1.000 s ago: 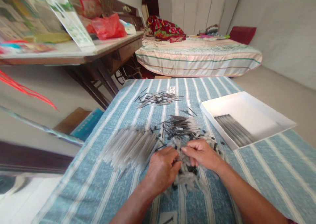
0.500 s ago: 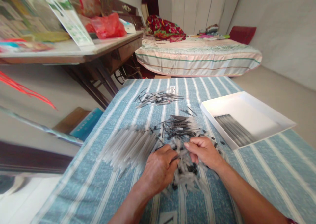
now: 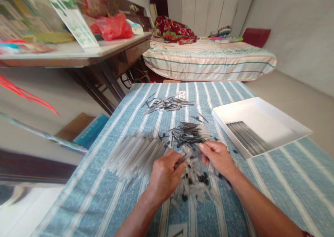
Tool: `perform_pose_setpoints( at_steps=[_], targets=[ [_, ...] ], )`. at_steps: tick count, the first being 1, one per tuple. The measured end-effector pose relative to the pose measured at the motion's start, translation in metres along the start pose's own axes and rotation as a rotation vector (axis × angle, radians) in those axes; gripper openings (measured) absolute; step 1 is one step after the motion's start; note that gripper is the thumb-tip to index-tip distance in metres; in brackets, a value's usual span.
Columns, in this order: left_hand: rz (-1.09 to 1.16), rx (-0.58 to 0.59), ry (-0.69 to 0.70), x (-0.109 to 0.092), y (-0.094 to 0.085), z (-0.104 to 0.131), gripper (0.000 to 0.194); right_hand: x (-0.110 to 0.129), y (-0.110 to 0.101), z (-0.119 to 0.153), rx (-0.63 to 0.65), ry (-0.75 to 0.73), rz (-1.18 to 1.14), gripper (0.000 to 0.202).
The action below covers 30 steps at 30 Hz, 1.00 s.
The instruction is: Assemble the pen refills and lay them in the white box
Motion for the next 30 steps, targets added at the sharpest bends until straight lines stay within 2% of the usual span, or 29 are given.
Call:
perform_pose_setpoints(
  at_steps=[3, 5, 8, 11, 14, 16, 23, 30],
  targets=[
    [0.134, -0.214, -0.09, 0.006, -0.007, -0.003, 0.013, -0.005, -0.002, -0.004, -0.143, -0.051, 0.178, 0.031],
    [0.225, -0.338, -0.161, 0.011, -0.012, -0.004, 0.013, -0.005, 0.002, -0.007, -0.16, -0.145, 0.342, 0.023],
    [0.389, -0.464, -0.24, 0.018, -0.017, -0.005, 0.015, 0.004, 0.015, -0.012, -0.073, -0.277, 0.622, 0.023],
    [0.579, -0.549, -0.265, 0.023, -0.018, -0.006, 0.016, 0.019, 0.028, -0.018, 0.09, -0.302, 0.888, 0.028],
    [0.7, -0.607, -0.271, 0.023, -0.02, -0.008, 0.012, 0.03, 0.036, -0.023, 0.215, -0.265, 1.051, 0.031],
    [0.742, -0.634, -0.282, 0.022, -0.021, -0.009, 0.011, 0.031, 0.039, -0.023, 0.24, -0.251, 1.095, 0.032],
    [0.819, -0.639, -0.332, 0.025, -0.022, -0.01, 0.011, 0.017, 0.031, -0.019, 0.15, -0.3, 1.014, 0.027],
    [0.921, -0.633, -0.369, 0.022, -0.021, -0.012, 0.01, 0.008, 0.024, -0.012, 0.197, -0.339, 0.998, 0.026]
  ],
)
Point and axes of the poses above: each hand's wrist, its own z-axis away from the middle knuckle, its own y-axis out of the palm, x = y × z, the point moved 1 cm from there along -z, towards the middle knuckle, and after that the axes turned 14 degrees about z, right-handed, at the moved point
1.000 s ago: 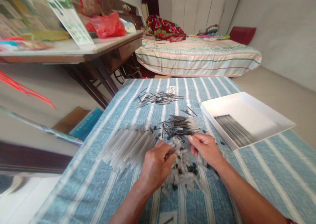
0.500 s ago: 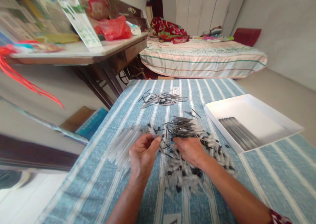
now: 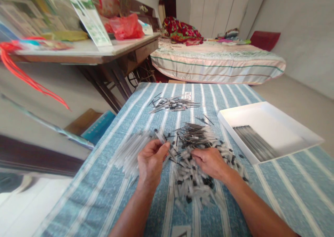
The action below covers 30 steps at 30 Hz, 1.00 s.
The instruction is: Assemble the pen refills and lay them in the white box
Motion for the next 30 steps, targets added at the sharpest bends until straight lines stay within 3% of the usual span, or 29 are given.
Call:
perform_pose_setpoints(
  at_steps=[13, 24, 30],
  targets=[
    [0.029, -0.004, -0.031, 0.002, 0.001, -0.001, 0.014, 0.009, -0.005, -0.004, 0.13, 0.008, 0.084, 0.024],
    [0.036, -0.016, -0.037, 0.001, 0.001, -0.002, 0.014, 0.015, -0.005, -0.007, -0.013, 0.043, 0.032, 0.028],
    [0.029, -0.006, -0.033, 0.001, 0.0, -0.002, 0.012, 0.024, -0.007, -0.015, 0.127, 0.003, 0.122, 0.026]
  ],
)
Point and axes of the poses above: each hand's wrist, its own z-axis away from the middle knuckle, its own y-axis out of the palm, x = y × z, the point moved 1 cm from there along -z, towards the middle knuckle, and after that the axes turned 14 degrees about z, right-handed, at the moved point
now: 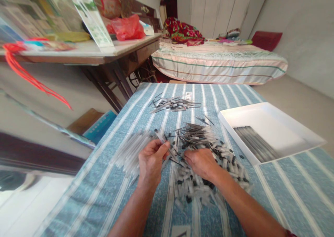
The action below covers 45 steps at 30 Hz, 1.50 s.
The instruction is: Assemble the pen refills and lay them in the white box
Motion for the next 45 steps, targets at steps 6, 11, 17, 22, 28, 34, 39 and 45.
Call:
perform_pose_setpoints(
  at_steps=[6, 11, 17, 22, 28, 34, 39, 45],
  targets=[
    [0.004, 0.0, 0.002, 0.002, -0.001, 0.0, 0.012, -0.002, -0.004, 0.002, 0.072, 0.037, 0.028, 0.024],
    [0.0, 0.008, -0.002, 0.002, 0.0, 0.001, 0.012, 0.0, -0.006, 0.001, 0.078, 0.059, 0.03, 0.026],
    [-0.009, 0.014, 0.013, 0.001, 0.001, 0.001, 0.011, -0.003, 0.003, 0.004, -0.066, 0.094, 0.002, 0.02],
    [0.049, 0.031, 0.011, 0.003, -0.002, 0.0, 0.01, -0.007, 0.01, 0.01, -0.342, 0.044, -0.188, 0.01],
    [0.167, 0.047, 0.004, 0.002, -0.005, 0.0, 0.008, -0.002, 0.007, 0.017, -0.564, -0.102, -0.33, 0.004],
    [0.225, 0.072, -0.009, 0.0, -0.003, 0.001, 0.007, 0.004, 0.009, 0.018, -0.599, -0.13, -0.348, 0.006],
    [0.228, 0.084, -0.03, 0.001, 0.0, 0.005, 0.007, 0.007, 0.006, 0.018, -0.652, -0.139, -0.372, 0.007],
    [0.185, 0.085, -0.026, 0.004, 0.002, 0.007, 0.009, 0.009, -0.002, 0.02, -0.668, -0.097, -0.554, 0.008]
  ],
)
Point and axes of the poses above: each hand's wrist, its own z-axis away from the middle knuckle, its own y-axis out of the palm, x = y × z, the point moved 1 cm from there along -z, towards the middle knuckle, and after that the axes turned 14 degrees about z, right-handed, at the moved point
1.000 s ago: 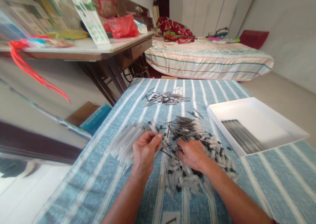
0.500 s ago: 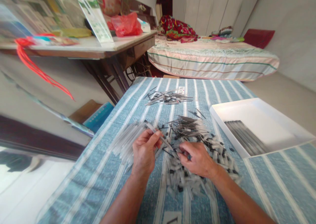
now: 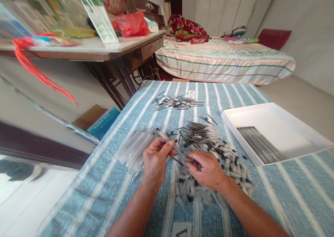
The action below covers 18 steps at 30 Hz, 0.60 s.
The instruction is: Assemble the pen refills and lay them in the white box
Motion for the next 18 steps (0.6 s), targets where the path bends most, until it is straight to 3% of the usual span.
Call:
perform_pose_setpoints(
  at_steps=[6, 18],
  targets=[
    [-0.005, 0.044, -0.051, -0.002, -0.002, -0.002, 0.007, -0.005, 0.002, 0.002, 0.044, 0.314, -0.315, 0.008],
    [-0.071, 0.137, -0.2, 0.002, -0.005, -0.004, 0.006, -0.011, 0.002, 0.008, 0.212, 0.439, -0.531, 0.005]
  ],
)
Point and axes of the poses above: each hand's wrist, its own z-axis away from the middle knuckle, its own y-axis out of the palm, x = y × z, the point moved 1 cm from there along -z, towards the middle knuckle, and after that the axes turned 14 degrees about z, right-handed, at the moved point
